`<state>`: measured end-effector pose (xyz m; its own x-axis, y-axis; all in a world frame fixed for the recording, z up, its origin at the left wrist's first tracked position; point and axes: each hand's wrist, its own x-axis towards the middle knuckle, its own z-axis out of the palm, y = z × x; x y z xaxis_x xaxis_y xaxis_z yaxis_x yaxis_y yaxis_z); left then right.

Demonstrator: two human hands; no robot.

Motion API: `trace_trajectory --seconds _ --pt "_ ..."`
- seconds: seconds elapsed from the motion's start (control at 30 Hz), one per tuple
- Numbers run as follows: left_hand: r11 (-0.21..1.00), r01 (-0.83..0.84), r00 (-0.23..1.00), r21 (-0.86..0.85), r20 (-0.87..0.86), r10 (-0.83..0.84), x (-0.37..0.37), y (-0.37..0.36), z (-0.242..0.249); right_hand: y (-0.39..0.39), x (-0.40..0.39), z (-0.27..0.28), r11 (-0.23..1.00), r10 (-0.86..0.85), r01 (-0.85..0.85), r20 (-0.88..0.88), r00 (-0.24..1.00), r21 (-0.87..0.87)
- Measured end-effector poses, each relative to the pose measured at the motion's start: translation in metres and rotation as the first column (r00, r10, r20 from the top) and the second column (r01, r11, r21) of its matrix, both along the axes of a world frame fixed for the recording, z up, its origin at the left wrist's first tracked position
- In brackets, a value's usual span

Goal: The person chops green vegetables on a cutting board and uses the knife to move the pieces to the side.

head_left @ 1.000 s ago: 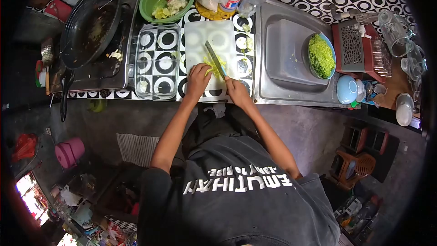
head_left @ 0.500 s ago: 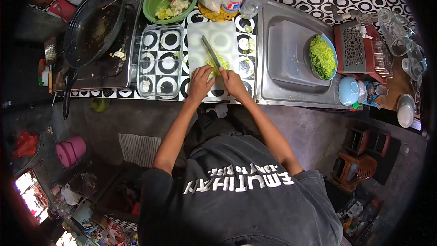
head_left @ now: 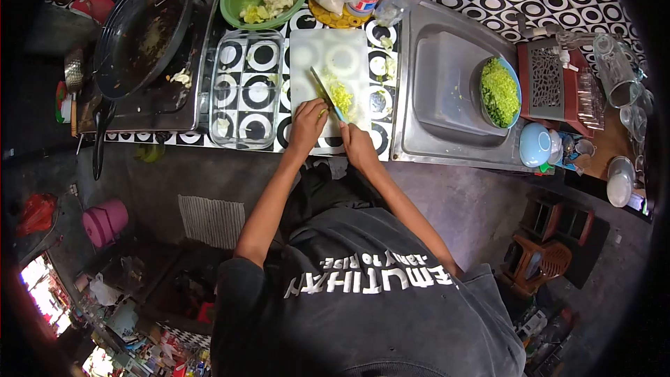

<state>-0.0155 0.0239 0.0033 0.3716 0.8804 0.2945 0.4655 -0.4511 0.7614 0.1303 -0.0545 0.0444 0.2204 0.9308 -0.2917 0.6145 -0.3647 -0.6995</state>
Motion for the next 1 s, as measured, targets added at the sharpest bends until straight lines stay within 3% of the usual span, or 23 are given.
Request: trace_trajectory --seconds 0.17,0.33,0.4,0.57,0.77,0.83,0.93,1.0 --pt "0.987 0.064 0.994 0.148 -0.102 -0.049 -0.007 0.0 0.007 0.033 0.004 0.005 1.0 0.004 -0.004 -0.047 0.999 -0.014" --pt "0.994 -0.025 0.99 0.107 -0.138 0.039 -0.015 -0.007 0.022 0.026 0.014 0.024 0.996 -0.056 0.043 -0.174 0.983 -0.078" --pt "0.993 -0.096 0.981 0.063 -0.164 0.105 -0.016 -0.012 0.024 0.016 0.014 0.032 0.999 -0.007 0.001 -0.139 0.99 -0.041" --pt "0.995 -0.058 0.98 0.08 -0.186 0.072 -0.024 -0.014 0.013 -0.002 0.005 0.017 0.996 0.054 -0.056 -0.031 0.998 -0.067" --pt "0.996 -0.082 0.988 0.032 -0.126 0.086 -0.01 0.003 0.004 0.028 -0.005 0.002 0.999 0.015 -0.014 -0.011 1.0 0.047" --pt "0.996 -0.081 0.988 -0.036 -0.135 0.075 -0.008 0.008 0.006 0.045 0.001 0.01 0.999 0.033 -0.034 -0.056 0.998 -0.016" --pt "0.982 -0.14 0.979 0.128 -0.133 0.157 -0.005 0.011 0.015 0.045 0.008 0.027 0.996 -0.005 -0.005 -0.116 0.993 -0.089" --pt "0.978 -0.183 0.97 0.101 -0.141 0.197 -0.006 0.01 0.019 0.035 0.01 0.041 0.991 -0.017 -0.003 -0.146 0.989 -0.135"
